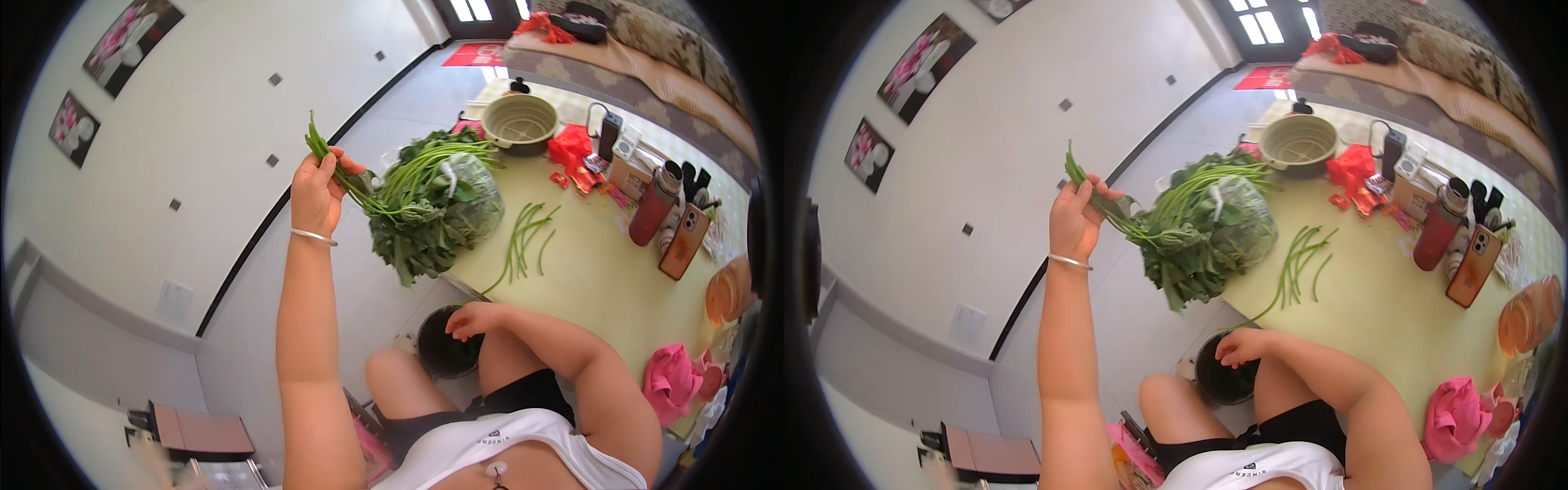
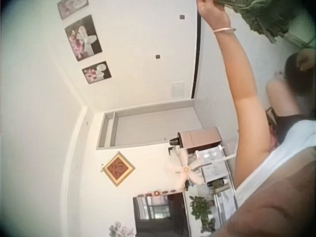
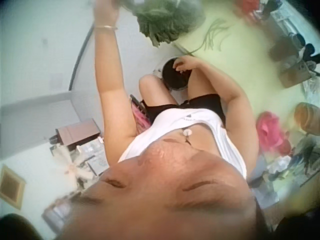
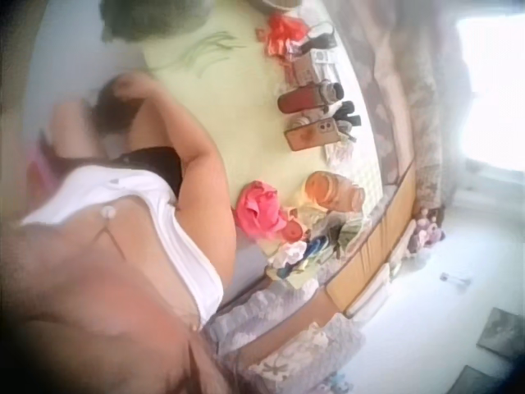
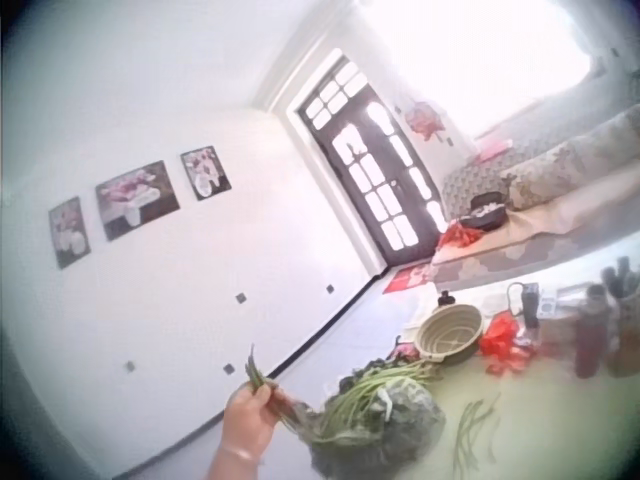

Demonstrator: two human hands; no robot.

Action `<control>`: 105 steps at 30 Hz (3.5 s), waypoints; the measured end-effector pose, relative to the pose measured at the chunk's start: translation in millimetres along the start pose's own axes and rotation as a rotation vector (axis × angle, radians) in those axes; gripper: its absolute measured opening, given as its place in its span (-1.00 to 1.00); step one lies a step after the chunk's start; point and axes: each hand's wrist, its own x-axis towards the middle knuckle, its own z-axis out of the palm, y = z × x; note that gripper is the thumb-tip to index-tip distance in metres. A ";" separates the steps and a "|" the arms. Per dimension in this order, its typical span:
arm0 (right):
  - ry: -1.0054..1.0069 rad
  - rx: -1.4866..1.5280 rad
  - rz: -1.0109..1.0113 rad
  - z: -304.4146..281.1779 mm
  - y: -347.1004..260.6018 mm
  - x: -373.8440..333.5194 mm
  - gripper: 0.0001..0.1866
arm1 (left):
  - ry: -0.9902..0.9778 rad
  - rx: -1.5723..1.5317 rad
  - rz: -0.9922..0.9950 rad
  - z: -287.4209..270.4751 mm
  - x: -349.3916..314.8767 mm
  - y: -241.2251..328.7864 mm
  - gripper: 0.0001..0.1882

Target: The person picks leaves off green vegetable stems by hand, places the stems on the table, and puts the leaves into a small bucket.

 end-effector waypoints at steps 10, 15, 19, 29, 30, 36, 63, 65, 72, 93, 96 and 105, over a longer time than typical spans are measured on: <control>0.878 0.194 -0.581 57.4 -127.9 -19.1 -0.97 | 0.161 -0.303 -0.195 -46.3 -150.9 -50.7 -0.88; 0.948 -0.245 -0.442 71.1 -148.7 35.2 -0.77 | 0.255 -0.313 -0.274 -47.7 -203.6 -106.3 -0.91; 0.885 -0.228 -0.229 80.6 -119.1 50.0 -0.74 | 0.269 -0.260 -0.287 -46.8 -216.4 -136.6 -0.91; 0.815 0.152 -0.062 81.0 -67.0 76.9 -0.89 | 0.278 -0.344 -0.377 -76.9 -216.0 -179.3 -0.88; 0.793 0.215 -0.007 78.3 -64.9 76.8 -0.89 | 0.286 -0.356 -0.377 -78.2 -215.9 -185.9 -0.88; 0.774 -0.128 0.053 70.7 -66.7 83.8 -0.89 | 0.313 -0.287 -0.432 -87.5 -222.9 -207.9 -0.89; 0.606 -0.024 -0.031 99.1 -55.0 44.6 -0.86 | 0.362 -0.613 -0.347 -122.1 -223.8 -174.1 -0.90; 0.816 -0.458 -0.206 112.7 -50.5 48.1 -0.84 | 0.365 -0.600 -0.336 -113.7 -220.3 -165.4 -0.89; 0.787 -0.455 -0.207 112.5 -55.8 40.3 -0.91 | 0.673 -0.417 -0.294 -69.5 -210.3 -132.2 -0.90; 0.770 0.564 -0.108 88.9 -45.1 18.7 -0.86 | 0.765 -0.781 -0.151 -94.6 -218.4 -122.5 -0.83; 0.910 0.032 -0.136 104.2 -58.3 28.3 -0.85 | 0.757 -0.839 -0.189 -91.3 -219.8 -129.5 -0.83; 0.984 -0.233 -0.196 112.1 -58.3 42.9 -0.88 | 0.758 -0.869 -0.154 -83.6 -219.9 -135.5 -0.82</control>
